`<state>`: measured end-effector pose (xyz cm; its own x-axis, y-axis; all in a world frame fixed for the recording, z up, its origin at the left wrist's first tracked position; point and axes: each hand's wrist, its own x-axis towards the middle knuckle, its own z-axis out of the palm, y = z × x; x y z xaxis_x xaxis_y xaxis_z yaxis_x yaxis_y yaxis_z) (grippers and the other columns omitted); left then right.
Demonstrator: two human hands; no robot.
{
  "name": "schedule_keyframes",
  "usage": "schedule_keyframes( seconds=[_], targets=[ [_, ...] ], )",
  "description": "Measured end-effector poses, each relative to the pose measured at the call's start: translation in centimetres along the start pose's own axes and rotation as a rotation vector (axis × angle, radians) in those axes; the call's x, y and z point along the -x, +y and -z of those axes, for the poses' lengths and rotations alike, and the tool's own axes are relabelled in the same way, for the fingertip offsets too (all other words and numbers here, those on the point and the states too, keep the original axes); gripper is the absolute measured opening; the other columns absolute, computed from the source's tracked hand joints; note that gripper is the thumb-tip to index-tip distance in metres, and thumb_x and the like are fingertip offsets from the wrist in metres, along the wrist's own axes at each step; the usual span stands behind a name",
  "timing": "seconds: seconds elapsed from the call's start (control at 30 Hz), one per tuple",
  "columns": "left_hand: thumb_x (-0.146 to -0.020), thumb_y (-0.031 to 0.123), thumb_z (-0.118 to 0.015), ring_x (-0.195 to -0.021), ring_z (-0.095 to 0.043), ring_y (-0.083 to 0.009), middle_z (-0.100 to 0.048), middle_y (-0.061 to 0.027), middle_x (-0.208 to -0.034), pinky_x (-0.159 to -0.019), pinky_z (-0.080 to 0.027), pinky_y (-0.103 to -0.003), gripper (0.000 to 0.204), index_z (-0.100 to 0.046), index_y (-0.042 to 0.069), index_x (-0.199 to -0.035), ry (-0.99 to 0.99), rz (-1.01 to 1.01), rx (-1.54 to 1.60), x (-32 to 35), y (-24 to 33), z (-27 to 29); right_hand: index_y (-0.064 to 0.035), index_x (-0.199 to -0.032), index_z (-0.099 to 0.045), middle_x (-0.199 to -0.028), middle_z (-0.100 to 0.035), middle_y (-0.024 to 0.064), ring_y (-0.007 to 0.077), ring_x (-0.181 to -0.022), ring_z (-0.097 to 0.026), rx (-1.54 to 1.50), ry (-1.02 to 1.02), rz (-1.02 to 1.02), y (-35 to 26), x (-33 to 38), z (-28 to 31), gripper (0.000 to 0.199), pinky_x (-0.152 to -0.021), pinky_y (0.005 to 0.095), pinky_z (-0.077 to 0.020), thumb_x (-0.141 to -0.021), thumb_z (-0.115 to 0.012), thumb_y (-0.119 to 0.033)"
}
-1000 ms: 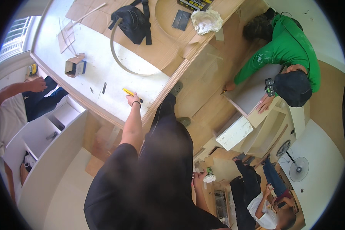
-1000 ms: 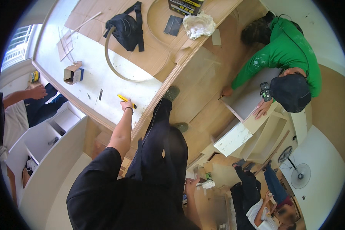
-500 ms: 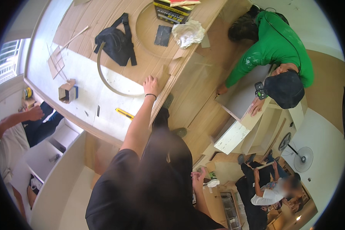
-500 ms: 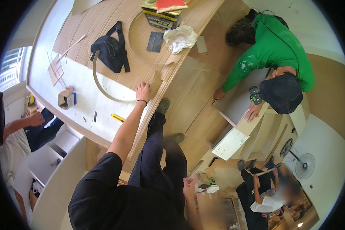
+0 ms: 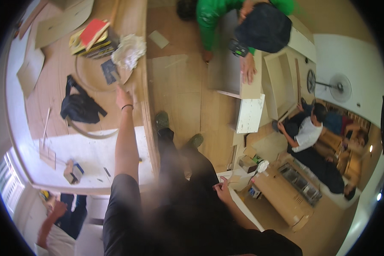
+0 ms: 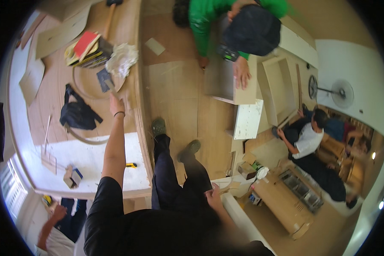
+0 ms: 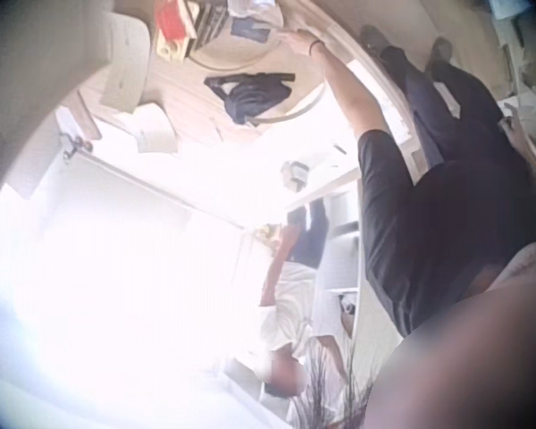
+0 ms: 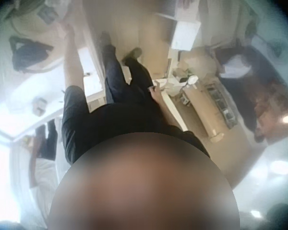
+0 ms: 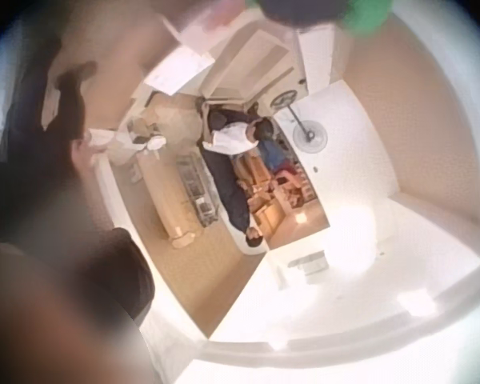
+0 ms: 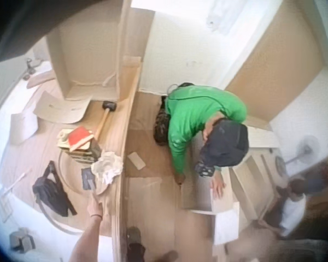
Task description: The person fits a thin wooden strip into a cabinet frame, then stands to pick up a utility knife and a long wooden strip. They measure and mark the strip with a pencil, then place it into the cabinet frame while others work nearby.
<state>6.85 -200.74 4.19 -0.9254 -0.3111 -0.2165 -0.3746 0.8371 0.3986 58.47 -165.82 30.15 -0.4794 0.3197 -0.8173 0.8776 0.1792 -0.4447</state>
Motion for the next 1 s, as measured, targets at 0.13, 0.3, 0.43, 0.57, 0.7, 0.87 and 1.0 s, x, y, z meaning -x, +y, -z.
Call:
schedule_keyframes(
  seconds=[0.13, 0.3, 0.43, 0.57, 0.7, 0.87, 1.0],
  targets=[
    [-0.083, 0.015, -0.069, -0.113, -0.057, -0.0426, -0.059, -0.0243, -0.123, -0.091, -0.049, -0.048, 0.061, -0.041, 0.003, -0.136, 0.004, 0.075, -0.017, -0.7, -0.1, 0.7, -0.0051, -0.141, -0.024, -0.090, -0.063, 0.0134, 0.0191, -0.080, -0.064, -0.048, 0.026, 0.019, 0.3, 0.3, -0.7, 0.053, -0.077, 0.0330, -0.0540, -0.096, -0.052, 0.000],
    [-0.084, 0.016, -0.071, -0.095, -0.066, -0.0402, -0.064, -0.0241, -0.111, -0.081, -0.054, -0.046, 0.048, -0.052, 0.000, -0.124, 0.253, -0.074, -0.003, 0.4, -0.9, 4.6, -0.0044, -0.140, -0.024, -0.089, -0.065, 0.0152, 0.0203, -0.079, -0.065, -0.006, 0.032, 0.023, -0.3, 0.9, -0.5, 0.053, -0.076, 0.0339, -0.0543, -0.094, -0.052, -0.001],
    [-0.083, 0.007, -0.074, -0.083, -0.067, -0.0315, -0.067, -0.0200, -0.103, -0.072, -0.053, -0.042, 0.038, -0.058, -0.003, -0.116, 0.468, 0.077, 0.528, 1.4, -1.4, 9.9, -0.0020, -0.139, -0.027, -0.085, -0.066, 0.0150, 0.0218, -0.075, -0.066, -0.079, 0.087, 0.014, -1.5, 1.6, 0.0, 0.052, -0.072, 0.0351, -0.0544, -0.094, -0.053, -0.005],
    [-0.085, 0.002, -0.073, -0.068, -0.063, -0.0157, -0.068, -0.0118, -0.093, -0.061, -0.053, -0.030, 0.032, -0.059, -0.006, -0.112, 0.567, 0.100, 0.794, 1.4, -1.6, 18.3, -0.0008, -0.139, -0.026, -0.084, -0.067, 0.0147, 0.0225, -0.073, -0.067, -0.134, 0.141, 0.012, -2.1, 1.9, 0.2, 0.053, -0.071, 0.0357, -0.0547, -0.093, -0.053, -0.007],
    [-0.085, 0.010, -0.077, -0.072, -0.061, -0.0152, -0.067, -0.0097, -0.094, -0.063, -0.051, -0.028, 0.032, -0.061, -0.004, -0.109, 0.489, 0.093, 1.118, 0.6, -1.5, 26.7, 0.0007, -0.138, -0.029, -0.084, -0.067, 0.0144, 0.0230, -0.073, -0.067, -0.129, 0.174, 0.015, -2.2, 1.5, 0.4, 0.053, -0.072, 0.0353, -0.0541, -0.092, -0.054, -0.006],
    [-0.088, 0.016, -0.075, -0.087, -0.061, -0.0166, -0.066, -0.0096, -0.102, -0.076, -0.051, -0.031, 0.039, -0.057, -0.002, -0.118, 0.518, 0.002, 1.341, 0.8, -0.3, 34.8, 0.0031, -0.135, -0.032, -0.084, -0.066, 0.0151, 0.0216, -0.073, -0.067, -0.125, 0.206, 0.082, -2.2, 0.0, 0.5, 0.049, -0.071, 0.0336, -0.0542, -0.091, -0.053, -0.001],
    [-0.092, 0.018, -0.071, -0.093, -0.061, -0.0178, -0.067, -0.0140, -0.113, -0.083, -0.050, -0.033, 0.040, -0.055, -0.002, -0.122, 0.645, -0.102, 1.289, 2.9, 1.6, 39.8, 0.0025, -0.134, -0.035, -0.082, -0.066, 0.0143, 0.0213, -0.070, -0.067, -0.161, 0.169, 0.102, -2.4, -1.7, 0.5, 0.047, -0.068, 0.0343, -0.0539, -0.091, -0.054, -0.003]
  ],
)
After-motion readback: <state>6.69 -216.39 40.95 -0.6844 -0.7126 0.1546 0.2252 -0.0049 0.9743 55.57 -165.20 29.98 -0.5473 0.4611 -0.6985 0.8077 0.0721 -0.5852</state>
